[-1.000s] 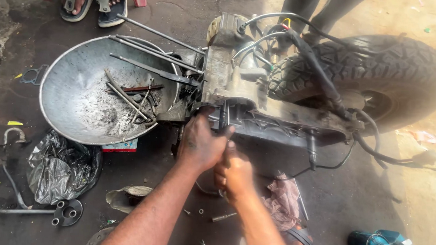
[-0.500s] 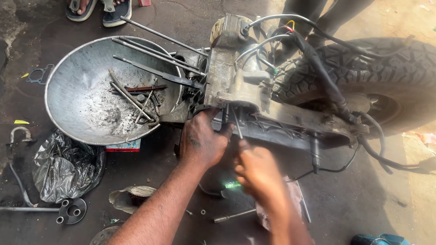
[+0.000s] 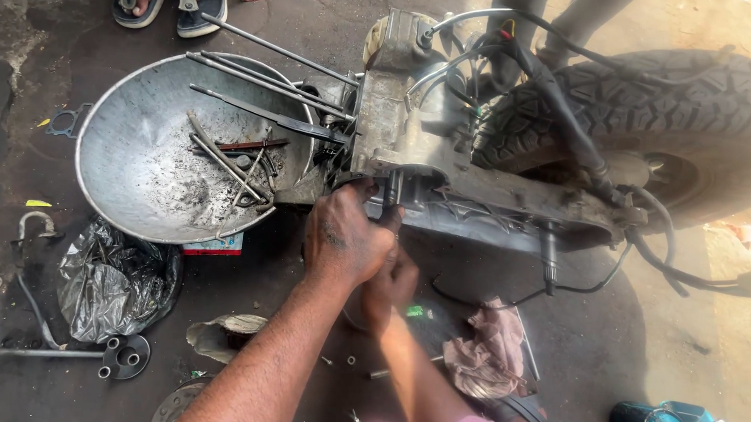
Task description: Repairing a motorcycle engine by adjusting internal components and the timing chain.
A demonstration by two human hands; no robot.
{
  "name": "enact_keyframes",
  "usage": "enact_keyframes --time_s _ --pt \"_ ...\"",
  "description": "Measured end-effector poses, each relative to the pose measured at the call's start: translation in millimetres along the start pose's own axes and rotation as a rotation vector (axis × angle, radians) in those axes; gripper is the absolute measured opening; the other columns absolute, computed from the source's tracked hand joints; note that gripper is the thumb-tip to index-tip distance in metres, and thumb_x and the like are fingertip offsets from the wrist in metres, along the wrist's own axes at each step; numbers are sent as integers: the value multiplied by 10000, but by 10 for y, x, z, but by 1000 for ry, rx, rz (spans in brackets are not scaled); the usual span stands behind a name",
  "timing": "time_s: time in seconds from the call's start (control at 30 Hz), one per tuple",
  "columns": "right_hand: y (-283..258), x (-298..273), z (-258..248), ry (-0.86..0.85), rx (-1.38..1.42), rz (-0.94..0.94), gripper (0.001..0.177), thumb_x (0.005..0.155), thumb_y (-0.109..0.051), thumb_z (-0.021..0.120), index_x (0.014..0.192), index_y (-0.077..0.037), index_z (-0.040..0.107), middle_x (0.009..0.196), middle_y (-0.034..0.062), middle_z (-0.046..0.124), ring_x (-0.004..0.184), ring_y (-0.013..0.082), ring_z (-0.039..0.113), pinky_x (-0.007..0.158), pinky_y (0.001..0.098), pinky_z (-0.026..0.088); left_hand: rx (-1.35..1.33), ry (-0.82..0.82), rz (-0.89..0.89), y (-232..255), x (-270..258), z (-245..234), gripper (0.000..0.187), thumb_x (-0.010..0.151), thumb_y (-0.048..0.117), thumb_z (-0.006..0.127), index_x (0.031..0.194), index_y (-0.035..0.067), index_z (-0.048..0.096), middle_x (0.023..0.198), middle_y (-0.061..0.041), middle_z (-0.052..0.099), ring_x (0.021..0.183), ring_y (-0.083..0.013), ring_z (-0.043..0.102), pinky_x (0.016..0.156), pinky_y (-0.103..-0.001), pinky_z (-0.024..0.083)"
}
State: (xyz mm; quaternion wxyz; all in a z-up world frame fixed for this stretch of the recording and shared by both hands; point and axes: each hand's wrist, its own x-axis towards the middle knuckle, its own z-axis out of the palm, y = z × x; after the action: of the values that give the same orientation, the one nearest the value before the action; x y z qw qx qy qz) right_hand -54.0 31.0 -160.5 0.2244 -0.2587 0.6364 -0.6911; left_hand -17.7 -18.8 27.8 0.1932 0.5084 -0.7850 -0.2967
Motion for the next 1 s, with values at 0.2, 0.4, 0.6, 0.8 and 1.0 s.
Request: enact_keyframes --time_s 0.2,0.4,0.6,0.8,1.0 --pt "-295 -56 -157 -137 225 160 545 1069 -484 423 870 -42 672 656 10 603 572 99 541 489 295 412 40 -49 -80 -1 -25 40 531 832 356 787 1237 39 656 1051 -199 742 985 -320 742 849 -456 587" --pt "-338 -248 -442 -139 284 437 523 1058 -494 473 775 -58 535 543 -10 426 413 101 349 369 294 257 -31 90 93 -229 -2 241 553 839 340 788 1231 -13 621 1065 -214 740 991 -336 743 855 -443 599" --pt "-579 -351 -490 18 385 688 489 1047 -496 452 819 -72 544 556 -2 393 410 131 326 379 311 250 58 164 150 -303 16 356 567 879 429 789 1232 23 607 1121 -186 720 1031 -358 703 875 -478 571" --pt "-716 -414 -597 37 430 691 491 1040 -495 467 853 -53 573 577 17 438 434 149 384 401 312 302 -892 68 -474 24 74 390 445 915 424 699 1138 47 617 1063 -56 685 939 -192 680 748 -369 615" --pt "-851 -557 -790 78 365 746 438 1017 -486 487 875 -84 586 619 10 451 453 154 393 411 325 327 -1145 82 -659 76 346 592 270 925 216 552 1108 42 646 1011 -68 695 853 -161 676 666 -341 560"
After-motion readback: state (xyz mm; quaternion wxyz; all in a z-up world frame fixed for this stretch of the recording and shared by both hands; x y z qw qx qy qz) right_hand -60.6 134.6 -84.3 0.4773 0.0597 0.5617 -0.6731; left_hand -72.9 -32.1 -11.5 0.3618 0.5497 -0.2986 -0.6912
